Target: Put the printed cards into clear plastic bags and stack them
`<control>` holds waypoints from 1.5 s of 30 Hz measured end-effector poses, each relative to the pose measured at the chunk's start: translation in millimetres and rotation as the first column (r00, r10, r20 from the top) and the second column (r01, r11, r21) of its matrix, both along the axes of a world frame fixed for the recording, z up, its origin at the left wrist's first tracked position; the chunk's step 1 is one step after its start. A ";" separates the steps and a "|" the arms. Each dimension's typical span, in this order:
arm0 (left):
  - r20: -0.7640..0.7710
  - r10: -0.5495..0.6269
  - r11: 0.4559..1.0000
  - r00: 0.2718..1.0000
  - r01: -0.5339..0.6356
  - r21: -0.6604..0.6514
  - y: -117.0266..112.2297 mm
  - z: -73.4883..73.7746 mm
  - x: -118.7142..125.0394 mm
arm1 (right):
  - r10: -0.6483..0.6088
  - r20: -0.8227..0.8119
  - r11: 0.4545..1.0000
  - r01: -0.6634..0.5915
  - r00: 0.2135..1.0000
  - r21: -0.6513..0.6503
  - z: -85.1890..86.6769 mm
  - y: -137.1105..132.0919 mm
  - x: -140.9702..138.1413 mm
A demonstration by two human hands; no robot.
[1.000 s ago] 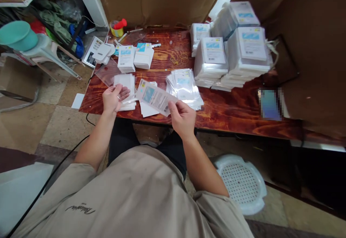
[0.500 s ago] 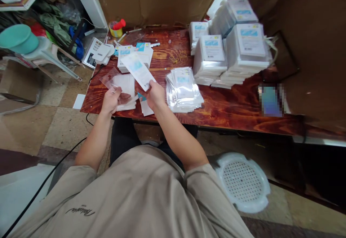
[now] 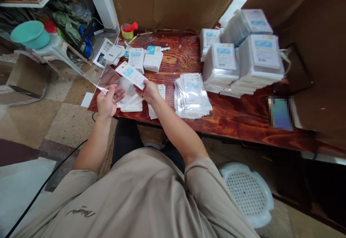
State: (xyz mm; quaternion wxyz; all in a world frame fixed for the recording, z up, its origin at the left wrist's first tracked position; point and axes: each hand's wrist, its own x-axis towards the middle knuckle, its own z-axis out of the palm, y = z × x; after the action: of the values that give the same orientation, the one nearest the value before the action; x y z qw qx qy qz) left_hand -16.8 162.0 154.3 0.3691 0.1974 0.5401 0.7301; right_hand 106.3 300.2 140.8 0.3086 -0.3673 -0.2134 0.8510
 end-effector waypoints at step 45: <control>0.015 -0.353 0.935 0.936 0.353 -0.043 10.0 6.6 79.3 | -0.298 0.397 0.732 -0.059 0.868 0.678 22.4 -102.1 156.9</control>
State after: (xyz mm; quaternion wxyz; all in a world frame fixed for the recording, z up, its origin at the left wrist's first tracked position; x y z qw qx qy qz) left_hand 62.5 172.0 160.9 0.5004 0.2801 0.5109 0.6404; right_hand 263.2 198.1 163.2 0.4126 -0.4438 -0.5498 0.5750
